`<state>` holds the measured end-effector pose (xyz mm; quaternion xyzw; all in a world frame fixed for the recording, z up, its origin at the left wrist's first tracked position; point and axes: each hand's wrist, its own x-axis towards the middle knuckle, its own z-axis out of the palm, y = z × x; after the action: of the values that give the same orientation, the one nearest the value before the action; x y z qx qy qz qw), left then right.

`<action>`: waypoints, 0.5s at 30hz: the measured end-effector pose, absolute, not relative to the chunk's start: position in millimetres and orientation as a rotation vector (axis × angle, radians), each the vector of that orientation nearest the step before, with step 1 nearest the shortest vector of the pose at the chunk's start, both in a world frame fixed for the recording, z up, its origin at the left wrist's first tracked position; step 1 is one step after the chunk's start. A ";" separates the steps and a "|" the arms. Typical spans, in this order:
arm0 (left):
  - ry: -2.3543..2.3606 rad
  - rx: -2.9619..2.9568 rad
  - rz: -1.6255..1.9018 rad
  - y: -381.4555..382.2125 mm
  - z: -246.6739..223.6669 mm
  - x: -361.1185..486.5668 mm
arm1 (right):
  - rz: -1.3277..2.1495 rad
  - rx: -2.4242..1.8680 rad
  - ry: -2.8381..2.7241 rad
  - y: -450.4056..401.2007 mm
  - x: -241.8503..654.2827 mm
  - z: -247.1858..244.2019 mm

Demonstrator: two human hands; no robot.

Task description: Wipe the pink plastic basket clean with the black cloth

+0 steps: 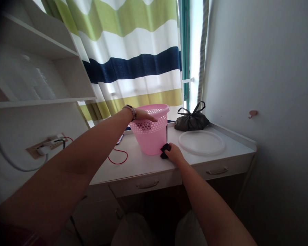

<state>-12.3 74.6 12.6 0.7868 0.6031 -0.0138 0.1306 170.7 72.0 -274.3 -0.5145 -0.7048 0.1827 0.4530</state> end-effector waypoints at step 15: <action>1.856 2.194 -0.096 68.9 16.1 -4.2 | 0.438 -1.267 -1.735 71.7 170.3 -275.0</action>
<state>-4.2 68.9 16.1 0.7563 0.6398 -0.0333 0.1326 170.3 71.7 -275.0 -0.5139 -0.7040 0.1778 0.4569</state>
